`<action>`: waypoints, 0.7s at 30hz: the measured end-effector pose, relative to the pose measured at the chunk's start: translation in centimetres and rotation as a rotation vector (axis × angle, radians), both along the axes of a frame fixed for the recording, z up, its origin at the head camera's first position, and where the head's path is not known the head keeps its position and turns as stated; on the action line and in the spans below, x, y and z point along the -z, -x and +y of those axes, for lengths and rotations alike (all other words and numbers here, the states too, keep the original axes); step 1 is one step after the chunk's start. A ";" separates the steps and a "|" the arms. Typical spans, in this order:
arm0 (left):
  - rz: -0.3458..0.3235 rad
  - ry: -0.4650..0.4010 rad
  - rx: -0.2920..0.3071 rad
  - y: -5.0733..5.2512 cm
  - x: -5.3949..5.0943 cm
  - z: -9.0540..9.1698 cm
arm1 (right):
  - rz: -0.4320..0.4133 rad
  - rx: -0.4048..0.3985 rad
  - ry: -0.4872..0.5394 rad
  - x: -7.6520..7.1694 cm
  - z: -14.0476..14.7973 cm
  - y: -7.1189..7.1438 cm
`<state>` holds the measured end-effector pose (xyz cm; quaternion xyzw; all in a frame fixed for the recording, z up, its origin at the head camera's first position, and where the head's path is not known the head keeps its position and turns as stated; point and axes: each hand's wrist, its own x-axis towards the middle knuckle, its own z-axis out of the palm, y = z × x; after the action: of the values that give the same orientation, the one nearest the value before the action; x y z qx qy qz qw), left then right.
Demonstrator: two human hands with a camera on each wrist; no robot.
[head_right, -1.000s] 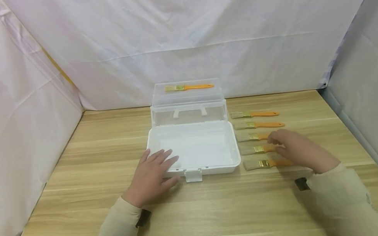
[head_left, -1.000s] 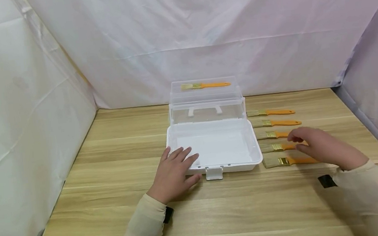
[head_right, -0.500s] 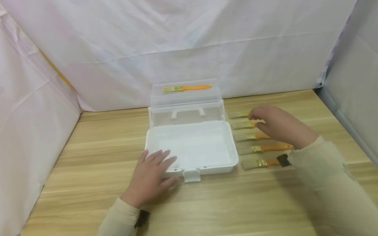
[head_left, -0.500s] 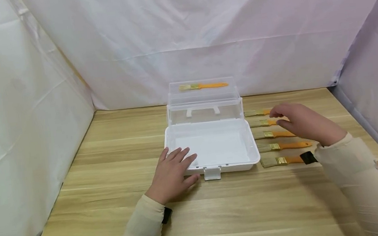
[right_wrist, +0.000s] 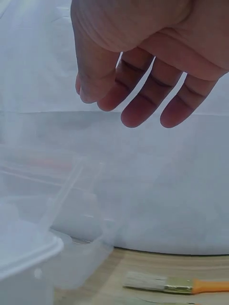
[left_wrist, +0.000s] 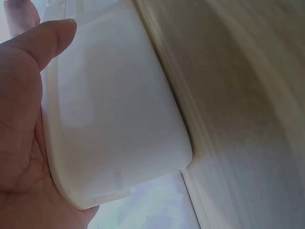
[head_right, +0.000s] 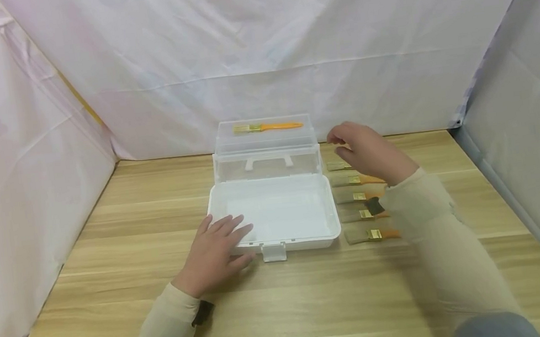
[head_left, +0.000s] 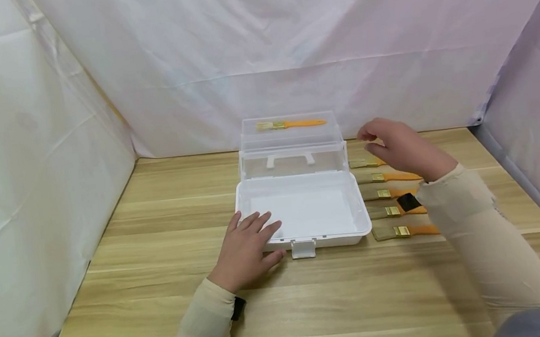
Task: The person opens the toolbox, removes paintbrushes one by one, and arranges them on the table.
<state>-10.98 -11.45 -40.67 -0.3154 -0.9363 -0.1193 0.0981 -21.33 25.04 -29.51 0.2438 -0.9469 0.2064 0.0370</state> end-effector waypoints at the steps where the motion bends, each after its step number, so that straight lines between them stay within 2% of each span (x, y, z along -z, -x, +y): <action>1: -0.001 -0.001 -0.001 0.0 0.0 0.0 | 0.004 0.002 0.005 -0.1 -0.2 0.3; 8: -0.004 0.011 -0.006 0.1 0.0 0.0 | -0.011 0.006 0.047 -0.1 -1.9 2.2; 15: 0.000 0.004 -0.010 0.1 0.0 0.1 | 0.012 -0.011 0.079 -0.2 -3.8 4.5; 21: -0.012 -0.012 -0.002 0.0 0.0 0.4 | -0.029 0.008 0.134 -0.1 -4.4 5.8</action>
<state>-10.98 -11.09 -40.66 -0.3133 -0.9365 -0.1265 0.0945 -27.14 20.68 -29.37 0.2341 -0.9323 0.2727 0.0405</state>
